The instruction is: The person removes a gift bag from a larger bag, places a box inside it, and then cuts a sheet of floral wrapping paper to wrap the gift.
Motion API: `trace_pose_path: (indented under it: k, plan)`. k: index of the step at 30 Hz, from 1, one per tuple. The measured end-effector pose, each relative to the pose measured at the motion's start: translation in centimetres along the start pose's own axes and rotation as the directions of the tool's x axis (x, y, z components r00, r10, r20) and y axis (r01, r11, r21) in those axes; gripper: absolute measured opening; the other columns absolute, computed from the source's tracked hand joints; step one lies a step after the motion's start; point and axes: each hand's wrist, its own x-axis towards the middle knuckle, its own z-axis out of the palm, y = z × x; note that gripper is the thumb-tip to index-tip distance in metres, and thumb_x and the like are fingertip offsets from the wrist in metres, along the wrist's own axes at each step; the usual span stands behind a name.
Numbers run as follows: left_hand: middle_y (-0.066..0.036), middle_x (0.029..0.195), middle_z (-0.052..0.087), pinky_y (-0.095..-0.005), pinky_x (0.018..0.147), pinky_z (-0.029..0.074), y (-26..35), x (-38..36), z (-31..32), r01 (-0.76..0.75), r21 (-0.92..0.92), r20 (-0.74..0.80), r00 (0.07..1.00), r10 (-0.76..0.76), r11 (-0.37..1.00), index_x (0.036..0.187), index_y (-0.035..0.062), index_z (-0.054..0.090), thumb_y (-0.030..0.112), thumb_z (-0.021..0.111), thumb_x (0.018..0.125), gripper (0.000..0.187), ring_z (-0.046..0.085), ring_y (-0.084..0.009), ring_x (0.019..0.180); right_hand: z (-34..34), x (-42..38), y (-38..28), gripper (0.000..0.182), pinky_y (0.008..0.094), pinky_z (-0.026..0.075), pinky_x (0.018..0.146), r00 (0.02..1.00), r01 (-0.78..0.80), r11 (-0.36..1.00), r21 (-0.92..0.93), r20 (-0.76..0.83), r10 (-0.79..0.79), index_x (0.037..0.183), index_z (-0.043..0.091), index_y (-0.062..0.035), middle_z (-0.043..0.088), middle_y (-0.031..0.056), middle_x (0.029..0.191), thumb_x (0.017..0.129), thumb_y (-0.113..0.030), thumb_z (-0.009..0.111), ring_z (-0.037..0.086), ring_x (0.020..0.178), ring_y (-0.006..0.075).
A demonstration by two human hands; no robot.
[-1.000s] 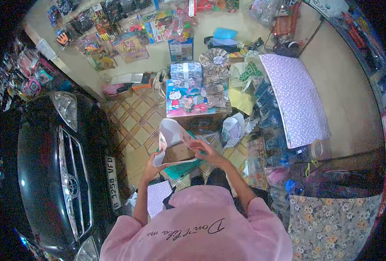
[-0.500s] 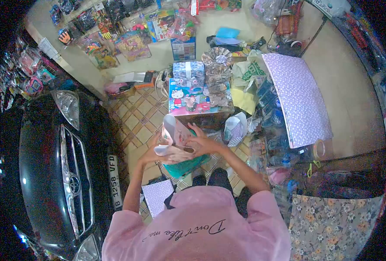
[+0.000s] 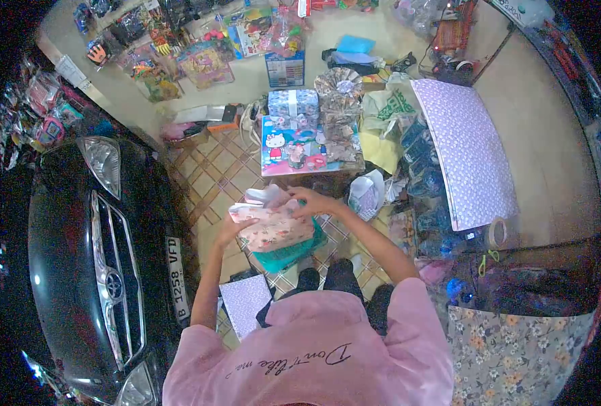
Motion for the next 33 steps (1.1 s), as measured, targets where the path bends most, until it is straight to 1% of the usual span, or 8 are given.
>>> trace_pose_path:
  k: [1, 4, 10, 13, 19, 25, 28, 33]
  plan:
    - [-0.006, 0.095, 0.064, -0.0286, 0.076, 0.05, -0.2, -0.2, -0.1, 0.002, -0.014, -0.013, 1.0, -0.002, 1.0, 0.106, -0.0003, 0.057, 0.017, 0.078, 0.07, 0.044, 0.061, -0.0136, 0.083, 0.1, -0.2, -0.5, 0.052, 0.0362, 0.037, 0.096, 0.999, 0.025, 0.993, 0.118, -0.039, -0.02, 0.11, 0.062, -0.0093, 0.055, 0.0103, 0.121, 0.067, -0.034, 0.077, 0.048, 0.113, 0.021]
    - [-0.006, 0.092, 0.065, -0.0289, 0.075, 0.05, -0.8, -0.5, 0.1, -0.017, 0.007, -0.063, 0.998, 0.017, 1.0, 0.103, -0.0004, 0.058, 0.017, 0.078, 0.07, 0.043, 0.061, -0.0138, 0.081, 0.5, -1.0, 1.6, 0.046, 0.0278, 0.043, 0.084, 0.985, -0.052, 0.998, 0.033, -0.16, 0.057, 0.104, 0.063, -0.0047, 0.065, 0.0065, 0.097, 0.069, -0.031, 0.076, 0.057, 0.091, 0.0124]
    - [-0.007, 0.097, 0.063, -0.0279, 0.077, 0.049, -2.4, -1.2, 0.9, -0.104, -0.08, -0.194, 0.977, 0.087, 0.991, 0.108, -0.0005, 0.056, 0.018, 0.078, 0.071, 0.047, 0.06, -0.0136, 0.086, 1.4, -1.3, 3.1, 0.03, 0.0263, 0.045, 0.08, 0.917, -0.119, 0.991, 0.066, -0.375, 0.135, 0.094, 0.064, -0.0019, 0.063, 0.0039, 0.095, 0.074, -0.021, 0.074, 0.056, 0.09, 0.0099]
    - [-0.007, 0.099, 0.062, -0.0277, 0.078, 0.048, -2.7, -0.9, 1.3, -0.161, -0.109, -0.281, 0.952, 0.125, 0.981, 0.111, -0.0007, 0.054, 0.017, 0.076, 0.074, 0.047, 0.059, -0.0133, 0.088, 2.0, -0.5, 2.9, 0.027, 0.0236, 0.045, 0.072, 0.868, 0.093, 0.97, 0.226, -0.496, 0.032, 0.09, 0.063, -0.001, 0.062, 0.003, 0.092, 0.074, -0.021, 0.074, 0.056, 0.085, 0.0081]
    - [-0.006, 0.091, 0.065, -0.0261, 0.071, 0.049, -2.9, -0.6, 0.8, -0.036, -0.14, -0.26, 0.966, -0.002, 0.989, 0.1, -0.0001, 0.062, 0.024, 0.067, 0.082, 0.03, 0.061, -0.0116, 0.079, 1.7, 0.3, 3.5, 0.029, 0.0195, 0.042, 0.059, 0.893, -0.052, 0.945, 0.324, -0.407, 0.189, 0.095, 0.064, -0.0003, 0.061, -0.0034, 0.08, 0.079, -0.024, 0.071, 0.054, 0.071, 0.0036]
    - [-0.005, 0.089, 0.066, -0.0245, 0.068, 0.048, -2.5, -0.8, 1.0, -0.021, -0.182, -0.274, 0.961, -0.03, 0.983, 0.097, 0.0005, 0.064, 0.022, 0.068, 0.081, 0.027, 0.061, -0.0102, 0.076, 2.1, 0.1, 3.8, 0.035, 0.022, 0.045, 0.064, 0.891, -0.054, 0.931, 0.362, -0.404, 0.209, 0.101, 0.065, 0.0009, 0.065, 0.0017, 0.082, 0.08, -0.026, 0.07, 0.056, 0.074, 0.0053]
    - [-0.005, 0.089, 0.066, -0.0249, 0.069, 0.048, -2.1, -1.3, 1.2, -0.038, -0.197, -0.245, 0.97, -0.012, 0.98, 0.097, 0.0005, 0.064, 0.02, 0.069, 0.08, 0.026, 0.061, -0.0096, 0.077, 2.4, -0.5, 3.8, 0.028, 0.0194, 0.042, 0.06, 0.896, -0.021, 0.938, 0.346, -0.409, 0.171, 0.098, 0.065, 0.0008, 0.061, -0.0035, 0.079, 0.083, -0.022, 0.067, 0.053, 0.072, 0.0026]
    - [-0.005, 0.089, 0.066, -0.0254, 0.07, 0.048, -1.7, -2.9, 1.3, -0.068, -0.127, -0.181, 0.982, 0.045, 0.99, 0.098, 0.0007, 0.064, 0.018, 0.069, 0.08, 0.025, 0.061, -0.01, 0.077, 2.9, -1.9, 3.5, 0.025, 0.0211, 0.045, 0.068, 0.902, -0.06, 0.943, 0.329, -0.386, 0.192, 0.098, 0.065, 0.0019, 0.064, -0.0002, 0.086, 0.083, -0.018, 0.066, 0.055, 0.079, 0.0043]
